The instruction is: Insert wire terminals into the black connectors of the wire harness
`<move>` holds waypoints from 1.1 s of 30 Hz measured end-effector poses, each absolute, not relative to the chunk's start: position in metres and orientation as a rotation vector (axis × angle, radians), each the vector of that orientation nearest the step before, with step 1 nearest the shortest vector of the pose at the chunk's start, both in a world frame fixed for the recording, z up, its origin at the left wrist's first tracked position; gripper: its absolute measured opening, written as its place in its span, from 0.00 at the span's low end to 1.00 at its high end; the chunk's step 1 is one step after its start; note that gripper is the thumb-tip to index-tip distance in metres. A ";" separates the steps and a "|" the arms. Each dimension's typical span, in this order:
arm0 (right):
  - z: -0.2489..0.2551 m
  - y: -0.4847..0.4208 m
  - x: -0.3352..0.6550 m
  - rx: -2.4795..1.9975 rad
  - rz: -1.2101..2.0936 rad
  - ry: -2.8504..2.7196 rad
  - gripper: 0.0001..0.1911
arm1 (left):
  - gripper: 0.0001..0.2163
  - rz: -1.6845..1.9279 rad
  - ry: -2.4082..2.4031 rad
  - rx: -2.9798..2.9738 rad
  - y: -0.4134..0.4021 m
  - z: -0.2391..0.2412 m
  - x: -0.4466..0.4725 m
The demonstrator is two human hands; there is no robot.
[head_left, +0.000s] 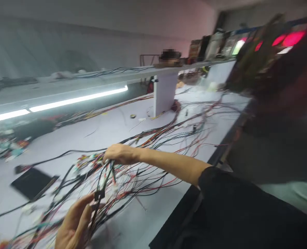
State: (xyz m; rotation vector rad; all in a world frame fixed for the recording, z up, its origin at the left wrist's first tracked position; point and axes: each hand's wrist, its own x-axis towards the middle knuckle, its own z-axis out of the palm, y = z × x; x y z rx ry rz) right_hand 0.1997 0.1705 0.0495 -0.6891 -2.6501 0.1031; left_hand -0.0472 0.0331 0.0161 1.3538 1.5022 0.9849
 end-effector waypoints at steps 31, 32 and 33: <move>0.032 0.349 0.092 -1.782 0.432 -2.012 0.32 | 0.15 0.946 1.505 1.990 0.053 -0.058 -0.056; 0.023 0.352 0.090 -1.744 0.448 -2.068 0.38 | 0.14 0.931 1.495 2.034 0.054 -0.058 -0.058; 0.014 0.353 0.090 -1.702 0.464 -2.122 0.43 | 0.13 0.917 1.487 2.070 0.054 -0.059 -0.060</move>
